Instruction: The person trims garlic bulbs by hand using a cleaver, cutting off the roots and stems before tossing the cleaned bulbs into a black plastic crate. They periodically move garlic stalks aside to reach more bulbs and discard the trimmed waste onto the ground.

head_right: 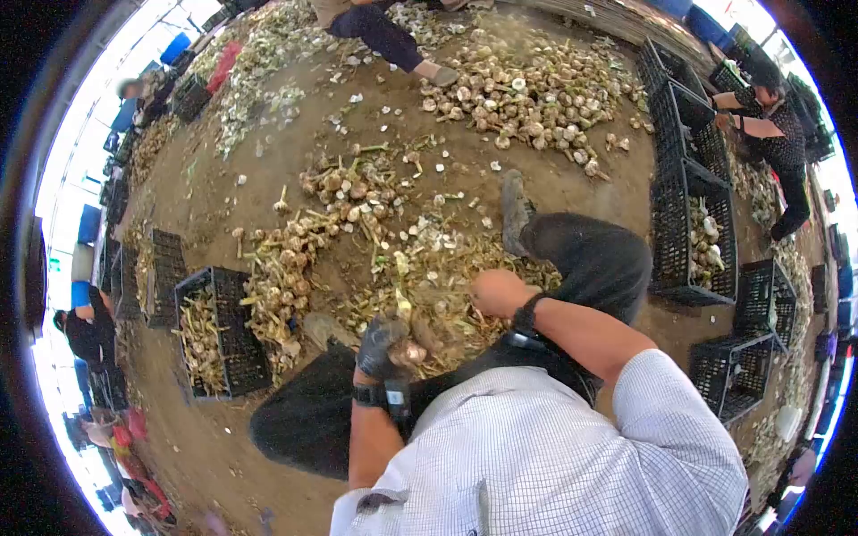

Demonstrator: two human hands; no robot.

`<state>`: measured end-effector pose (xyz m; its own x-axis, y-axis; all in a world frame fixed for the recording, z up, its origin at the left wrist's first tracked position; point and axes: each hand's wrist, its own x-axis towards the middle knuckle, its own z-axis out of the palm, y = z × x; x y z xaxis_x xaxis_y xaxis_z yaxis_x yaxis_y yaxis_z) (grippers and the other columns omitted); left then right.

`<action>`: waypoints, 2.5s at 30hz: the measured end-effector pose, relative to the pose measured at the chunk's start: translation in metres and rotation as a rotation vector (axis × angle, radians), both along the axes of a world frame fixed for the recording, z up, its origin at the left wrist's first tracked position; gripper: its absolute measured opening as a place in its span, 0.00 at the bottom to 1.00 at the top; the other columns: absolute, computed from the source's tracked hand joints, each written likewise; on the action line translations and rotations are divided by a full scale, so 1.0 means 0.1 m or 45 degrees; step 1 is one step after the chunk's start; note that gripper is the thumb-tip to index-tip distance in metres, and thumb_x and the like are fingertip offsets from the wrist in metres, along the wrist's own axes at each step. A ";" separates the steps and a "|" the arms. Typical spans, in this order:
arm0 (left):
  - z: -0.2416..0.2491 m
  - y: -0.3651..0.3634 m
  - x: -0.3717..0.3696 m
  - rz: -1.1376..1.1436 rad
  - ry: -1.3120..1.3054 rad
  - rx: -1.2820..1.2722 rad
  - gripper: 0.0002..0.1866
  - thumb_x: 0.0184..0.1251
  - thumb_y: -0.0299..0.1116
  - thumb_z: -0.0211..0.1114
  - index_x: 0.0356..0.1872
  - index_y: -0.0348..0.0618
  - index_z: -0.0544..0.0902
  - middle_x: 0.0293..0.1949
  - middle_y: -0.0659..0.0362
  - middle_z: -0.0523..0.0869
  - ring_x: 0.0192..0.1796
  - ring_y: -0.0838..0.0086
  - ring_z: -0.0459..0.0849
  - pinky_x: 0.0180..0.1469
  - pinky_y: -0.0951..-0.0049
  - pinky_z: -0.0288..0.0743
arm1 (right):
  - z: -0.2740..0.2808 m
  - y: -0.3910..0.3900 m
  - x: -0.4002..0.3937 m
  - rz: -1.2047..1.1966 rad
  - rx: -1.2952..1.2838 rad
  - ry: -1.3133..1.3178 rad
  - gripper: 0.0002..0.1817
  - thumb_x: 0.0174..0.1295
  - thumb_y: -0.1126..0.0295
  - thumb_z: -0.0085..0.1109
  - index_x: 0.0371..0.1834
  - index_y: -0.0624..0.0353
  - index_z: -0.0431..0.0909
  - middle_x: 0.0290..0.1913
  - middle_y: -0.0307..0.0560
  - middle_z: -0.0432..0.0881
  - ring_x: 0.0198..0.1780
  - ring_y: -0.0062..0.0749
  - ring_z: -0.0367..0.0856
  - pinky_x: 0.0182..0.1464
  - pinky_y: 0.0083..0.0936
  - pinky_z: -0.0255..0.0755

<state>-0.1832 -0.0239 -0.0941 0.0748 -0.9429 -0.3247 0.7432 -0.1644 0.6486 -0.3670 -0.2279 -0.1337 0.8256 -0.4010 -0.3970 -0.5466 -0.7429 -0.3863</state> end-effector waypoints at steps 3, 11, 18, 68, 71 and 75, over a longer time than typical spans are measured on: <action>-0.08 -0.04 0.09 -0.001 -0.633 -0.173 0.16 0.63 0.32 0.68 0.50 0.38 0.80 0.41 0.52 0.87 0.42 0.65 0.87 0.44 0.67 0.82 | -0.02 -0.04 0.03 -0.168 0.026 -0.217 0.16 0.55 0.59 0.63 0.28 0.65 0.81 0.27 0.60 0.81 0.31 0.55 0.81 0.37 0.45 0.75; -0.26 -0.09 -0.01 -0.139 -1.748 0.246 0.19 0.52 0.32 0.75 0.47 0.42 0.83 0.44 0.51 0.87 0.47 0.57 0.84 0.50 0.60 0.77 | 0.66 0.41 0.31 -0.036 0.541 -0.862 0.21 0.51 0.57 0.74 0.38 0.63 0.80 0.36 0.51 0.80 0.38 0.44 0.80 0.40 0.35 0.73; -0.56 -0.10 -0.08 -0.015 -0.895 0.304 0.27 0.51 0.34 0.77 0.54 0.40 0.80 0.53 0.52 0.83 0.55 0.60 0.81 0.57 0.63 0.74 | 0.46 0.35 0.37 -0.265 0.707 -0.616 0.20 0.54 0.61 0.73 0.43 0.61 0.80 0.36 0.45 0.80 0.38 0.29 0.78 0.44 0.28 0.73; -0.12 0.00 -0.07 0.066 -1.411 0.154 0.27 0.53 0.41 0.76 0.50 0.38 0.78 0.45 0.54 0.85 0.48 0.66 0.83 0.48 0.66 0.79 | 0.30 0.37 0.36 0.031 0.110 -0.263 0.13 0.51 0.65 0.64 0.35 0.61 0.78 0.35 0.56 0.82 0.38 0.53 0.82 0.42 0.46 0.76; 0.16 -0.02 0.02 0.097 -1.570 -0.036 0.33 0.49 0.48 0.78 0.52 0.38 0.77 0.46 0.54 0.84 0.48 0.64 0.83 0.49 0.64 0.79 | -0.26 -0.06 0.05 -0.165 0.140 0.103 0.12 0.54 0.63 0.62 0.33 0.62 0.80 0.33 0.57 0.83 0.37 0.54 0.83 0.42 0.46 0.77; -0.26 -0.01 0.02 0.245 -1.934 0.031 0.36 0.48 0.51 0.78 0.54 0.37 0.77 0.47 0.53 0.85 0.49 0.59 0.83 0.53 0.62 0.78 | -0.01 0.05 0.25 -0.301 0.078 -0.170 0.14 0.55 0.60 0.61 0.32 0.63 0.79 0.32 0.59 0.82 0.36 0.55 0.82 0.41 0.48 0.75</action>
<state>-0.1810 -0.0246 -0.1199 0.4566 -0.8762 0.1545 -0.5890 -0.1676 0.7906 -0.3424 -0.2227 -0.1342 0.7587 -0.5670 -0.3207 -0.6432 -0.5741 -0.5067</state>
